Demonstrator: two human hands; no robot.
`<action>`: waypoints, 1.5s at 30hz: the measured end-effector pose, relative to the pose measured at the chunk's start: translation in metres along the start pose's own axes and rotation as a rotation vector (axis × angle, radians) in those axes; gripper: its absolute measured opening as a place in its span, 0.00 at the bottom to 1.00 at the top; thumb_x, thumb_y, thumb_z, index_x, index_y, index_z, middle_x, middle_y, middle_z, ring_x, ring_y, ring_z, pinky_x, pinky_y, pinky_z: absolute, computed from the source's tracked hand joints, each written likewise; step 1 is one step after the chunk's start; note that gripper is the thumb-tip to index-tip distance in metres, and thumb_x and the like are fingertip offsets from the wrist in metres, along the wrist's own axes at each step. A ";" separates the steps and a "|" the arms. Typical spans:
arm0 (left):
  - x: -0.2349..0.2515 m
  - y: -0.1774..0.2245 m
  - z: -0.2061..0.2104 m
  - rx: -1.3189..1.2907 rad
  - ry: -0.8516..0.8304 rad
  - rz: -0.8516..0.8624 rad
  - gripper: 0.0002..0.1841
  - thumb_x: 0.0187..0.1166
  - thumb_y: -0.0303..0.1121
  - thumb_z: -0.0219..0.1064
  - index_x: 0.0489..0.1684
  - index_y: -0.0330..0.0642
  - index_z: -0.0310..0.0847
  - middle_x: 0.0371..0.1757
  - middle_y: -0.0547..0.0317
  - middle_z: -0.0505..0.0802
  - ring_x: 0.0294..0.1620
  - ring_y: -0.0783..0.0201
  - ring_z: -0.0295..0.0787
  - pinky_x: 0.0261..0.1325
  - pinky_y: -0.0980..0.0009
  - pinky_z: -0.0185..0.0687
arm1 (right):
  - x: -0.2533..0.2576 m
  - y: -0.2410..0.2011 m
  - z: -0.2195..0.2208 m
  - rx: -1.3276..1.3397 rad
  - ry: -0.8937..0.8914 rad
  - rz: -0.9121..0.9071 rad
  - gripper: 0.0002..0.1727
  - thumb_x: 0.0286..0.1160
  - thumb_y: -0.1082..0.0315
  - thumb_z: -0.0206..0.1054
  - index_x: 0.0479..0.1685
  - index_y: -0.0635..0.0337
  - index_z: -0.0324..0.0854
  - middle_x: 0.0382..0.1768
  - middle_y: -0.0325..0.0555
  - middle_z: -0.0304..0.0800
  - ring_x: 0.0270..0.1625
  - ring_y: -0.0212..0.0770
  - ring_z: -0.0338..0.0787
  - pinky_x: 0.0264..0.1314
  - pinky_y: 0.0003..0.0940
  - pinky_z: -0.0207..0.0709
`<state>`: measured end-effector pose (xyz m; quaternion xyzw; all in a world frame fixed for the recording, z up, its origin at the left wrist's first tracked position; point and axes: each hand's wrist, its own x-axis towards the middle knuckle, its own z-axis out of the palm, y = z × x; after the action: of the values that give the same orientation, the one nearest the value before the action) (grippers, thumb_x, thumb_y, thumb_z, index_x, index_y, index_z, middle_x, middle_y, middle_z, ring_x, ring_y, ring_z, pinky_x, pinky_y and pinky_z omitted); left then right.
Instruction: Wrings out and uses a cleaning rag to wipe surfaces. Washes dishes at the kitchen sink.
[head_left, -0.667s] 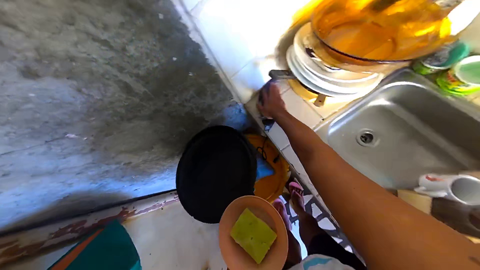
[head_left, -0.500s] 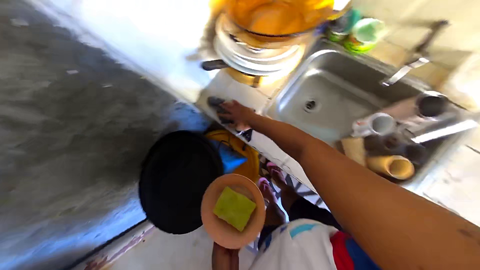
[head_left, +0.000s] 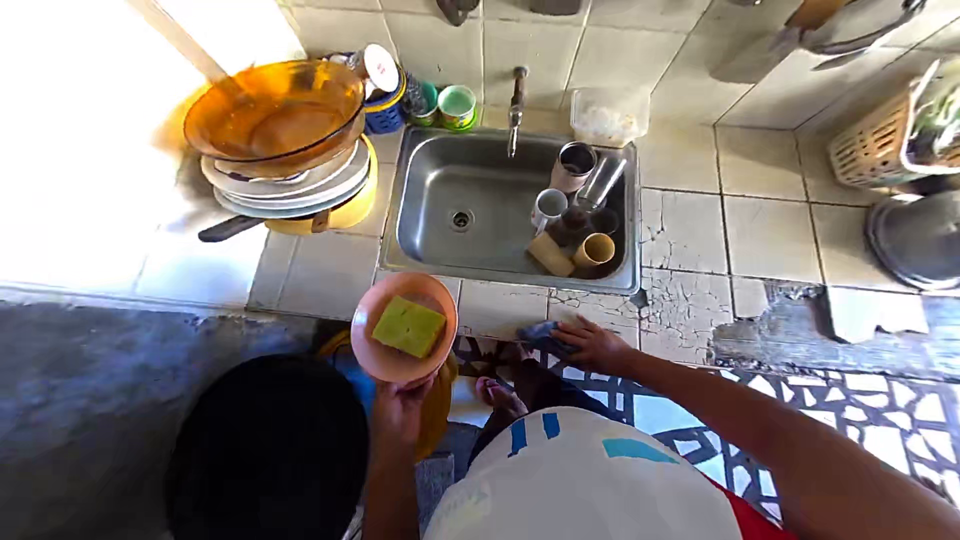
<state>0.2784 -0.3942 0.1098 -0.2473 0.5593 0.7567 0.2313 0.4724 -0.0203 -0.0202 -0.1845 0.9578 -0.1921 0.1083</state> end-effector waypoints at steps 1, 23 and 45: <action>0.003 0.003 0.009 -0.005 0.001 -0.003 0.15 0.93 0.29 0.40 0.68 0.34 0.65 0.44 0.47 0.92 0.41 0.56 0.95 0.45 0.62 0.93 | -0.028 0.004 0.005 -0.024 0.036 0.038 0.20 0.84 0.64 0.65 0.73 0.41 0.86 0.89 0.48 0.68 0.93 0.58 0.60 0.91 0.74 0.46; 0.081 -0.002 0.135 0.186 -0.039 0.003 0.12 0.90 0.26 0.42 0.61 0.38 0.68 0.46 0.49 0.91 0.43 0.59 0.94 0.45 0.65 0.93 | -0.249 0.064 -0.015 0.230 0.503 1.455 0.38 0.76 0.71 0.68 0.91 0.59 0.62 0.95 0.69 0.38 0.95 0.70 0.46 0.90 0.70 0.54; 0.145 -0.024 0.250 0.042 0.034 -0.154 0.17 0.89 0.28 0.46 0.73 0.38 0.62 0.58 0.39 0.84 0.47 0.52 0.91 0.46 0.64 0.91 | -0.041 0.288 -0.115 0.222 0.691 1.347 0.39 0.81 0.62 0.56 0.95 0.53 0.53 0.95 0.68 0.36 0.96 0.72 0.35 0.94 0.70 0.29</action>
<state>0.1527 -0.1368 0.0631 -0.2974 0.5583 0.7203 0.2845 0.3881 0.2810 -0.0279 0.5217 0.8180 -0.2265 -0.0861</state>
